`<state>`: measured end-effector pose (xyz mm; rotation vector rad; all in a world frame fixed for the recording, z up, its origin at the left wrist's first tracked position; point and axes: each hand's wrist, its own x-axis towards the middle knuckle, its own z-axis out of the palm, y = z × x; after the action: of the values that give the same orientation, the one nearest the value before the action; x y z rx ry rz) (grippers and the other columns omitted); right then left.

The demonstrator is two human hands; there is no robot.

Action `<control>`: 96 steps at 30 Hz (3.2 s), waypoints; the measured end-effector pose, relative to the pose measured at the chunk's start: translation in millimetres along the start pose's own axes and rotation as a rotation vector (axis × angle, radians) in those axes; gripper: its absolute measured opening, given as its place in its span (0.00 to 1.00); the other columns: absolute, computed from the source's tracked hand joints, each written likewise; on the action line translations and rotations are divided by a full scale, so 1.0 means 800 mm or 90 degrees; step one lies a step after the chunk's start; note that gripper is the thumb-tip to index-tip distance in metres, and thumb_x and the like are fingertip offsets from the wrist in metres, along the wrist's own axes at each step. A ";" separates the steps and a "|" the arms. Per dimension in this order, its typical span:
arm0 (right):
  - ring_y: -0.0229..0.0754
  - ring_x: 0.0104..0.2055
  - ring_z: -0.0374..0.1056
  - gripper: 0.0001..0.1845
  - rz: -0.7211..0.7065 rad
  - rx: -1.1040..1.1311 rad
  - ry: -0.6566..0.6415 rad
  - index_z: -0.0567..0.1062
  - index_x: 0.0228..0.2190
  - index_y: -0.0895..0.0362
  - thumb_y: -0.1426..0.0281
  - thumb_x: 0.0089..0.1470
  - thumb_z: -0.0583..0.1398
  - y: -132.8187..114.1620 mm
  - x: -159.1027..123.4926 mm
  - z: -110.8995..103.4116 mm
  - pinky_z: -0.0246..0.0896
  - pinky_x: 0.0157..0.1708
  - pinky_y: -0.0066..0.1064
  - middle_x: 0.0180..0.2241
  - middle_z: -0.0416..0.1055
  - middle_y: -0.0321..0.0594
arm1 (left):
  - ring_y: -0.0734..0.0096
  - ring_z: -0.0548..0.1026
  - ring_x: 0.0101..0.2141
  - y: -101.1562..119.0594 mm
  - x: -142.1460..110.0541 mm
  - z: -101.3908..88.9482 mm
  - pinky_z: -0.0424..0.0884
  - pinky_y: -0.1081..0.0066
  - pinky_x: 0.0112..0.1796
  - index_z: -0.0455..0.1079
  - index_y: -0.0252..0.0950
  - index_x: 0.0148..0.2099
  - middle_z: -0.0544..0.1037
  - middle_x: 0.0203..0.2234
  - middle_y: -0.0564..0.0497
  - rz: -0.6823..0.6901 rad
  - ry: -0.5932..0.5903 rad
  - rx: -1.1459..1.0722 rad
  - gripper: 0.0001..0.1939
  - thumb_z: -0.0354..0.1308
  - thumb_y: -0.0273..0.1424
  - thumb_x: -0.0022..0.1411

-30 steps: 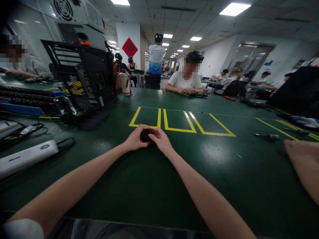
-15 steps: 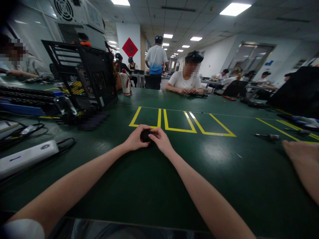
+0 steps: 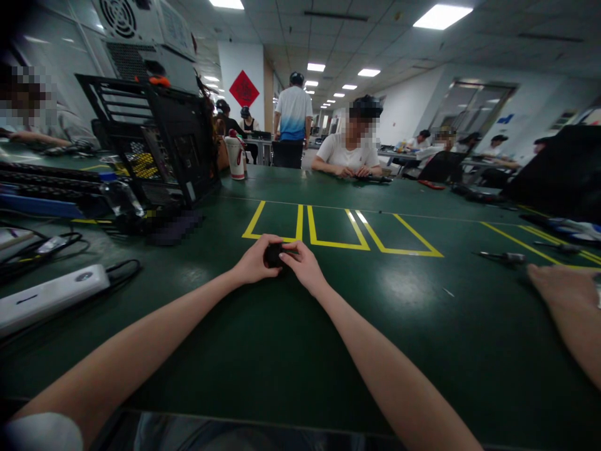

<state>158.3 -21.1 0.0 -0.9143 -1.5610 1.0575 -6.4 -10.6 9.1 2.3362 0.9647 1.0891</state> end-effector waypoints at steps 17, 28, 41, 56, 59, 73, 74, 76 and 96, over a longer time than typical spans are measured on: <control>0.40 0.44 0.63 0.12 0.020 0.008 -0.002 0.66 0.35 0.54 0.67 0.45 0.59 0.001 -0.001 0.000 0.59 0.47 0.39 0.39 0.65 0.38 | 0.63 0.65 0.45 -0.005 0.001 0.003 0.63 0.62 0.45 0.55 0.40 0.49 0.63 0.44 0.50 0.018 0.016 0.006 0.31 0.61 0.26 0.42; 0.41 0.44 0.63 0.17 0.052 0.006 -0.033 0.66 0.39 0.53 0.66 0.45 0.59 0.004 0.001 -0.003 0.57 0.47 0.41 0.42 0.64 0.38 | 0.62 0.64 0.46 0.002 -0.002 0.000 0.63 0.59 0.46 0.55 0.41 0.50 0.63 0.46 0.49 0.001 0.004 -0.016 0.31 0.60 0.26 0.43; 0.41 0.46 0.62 0.14 0.037 0.019 -0.010 0.65 0.35 0.53 0.67 0.44 0.60 0.002 -0.001 0.001 0.58 0.46 0.39 0.40 0.65 0.38 | 0.62 0.66 0.45 0.000 -0.001 0.001 0.63 0.60 0.45 0.55 0.40 0.50 0.65 0.45 0.49 -0.015 0.000 -0.011 0.30 0.60 0.28 0.43; 0.39 0.45 0.63 0.15 0.052 0.071 -0.013 0.67 0.34 0.55 0.69 0.40 0.62 -0.005 0.000 -0.002 0.56 0.49 0.38 0.40 0.66 0.37 | 0.63 0.66 0.45 -0.003 0.001 0.003 0.63 0.60 0.46 0.55 0.41 0.50 0.65 0.45 0.50 -0.002 0.008 0.004 0.31 0.61 0.28 0.43; 0.40 0.45 0.63 0.13 0.061 0.051 0.000 0.67 0.34 0.54 0.67 0.43 0.60 -0.001 0.000 -0.002 0.57 0.47 0.39 0.40 0.66 0.38 | 0.63 0.66 0.45 -0.004 0.001 0.004 0.63 0.61 0.46 0.55 0.40 0.50 0.65 0.45 0.50 0.002 0.009 0.008 0.31 0.61 0.28 0.43; 0.40 0.45 0.64 0.18 0.064 0.076 -0.031 0.65 0.35 0.53 0.71 0.40 0.62 -0.001 -0.001 -0.004 0.58 0.48 0.39 0.42 0.65 0.37 | 0.62 0.66 0.44 0.001 0.000 0.000 0.64 0.60 0.44 0.55 0.41 0.51 0.65 0.44 0.49 -0.018 -0.005 -0.002 0.30 0.61 0.28 0.44; 0.40 0.45 0.64 0.17 0.063 0.069 -0.025 0.65 0.35 0.53 0.70 0.40 0.62 0.000 -0.001 -0.003 0.58 0.47 0.39 0.41 0.65 0.37 | 0.62 0.66 0.45 0.000 0.000 0.000 0.64 0.60 0.44 0.55 0.40 0.51 0.65 0.44 0.49 -0.014 -0.003 -0.002 0.30 0.61 0.28 0.44; 0.40 0.44 0.64 0.15 0.058 0.057 -0.008 0.65 0.35 0.54 0.67 0.41 0.61 0.002 0.000 -0.003 0.58 0.47 0.39 0.40 0.66 0.37 | 0.63 0.66 0.45 -0.002 0.001 0.002 0.63 0.61 0.45 0.56 0.40 0.50 0.65 0.44 0.49 -0.005 0.005 -0.001 0.30 0.61 0.28 0.44; 0.40 0.44 0.63 0.14 0.058 0.055 0.002 0.66 0.35 0.53 0.65 0.43 0.60 0.004 0.000 -0.003 0.57 0.46 0.39 0.39 0.66 0.37 | 0.62 0.66 0.45 0.003 0.000 -0.001 0.64 0.60 0.44 0.55 0.40 0.51 0.65 0.44 0.49 -0.020 -0.007 0.004 0.30 0.61 0.28 0.45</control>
<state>160.5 -19.3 -2.9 -0.9351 -1.4709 1.1780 -6.2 -12.2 10.7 2.3220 0.9997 1.0613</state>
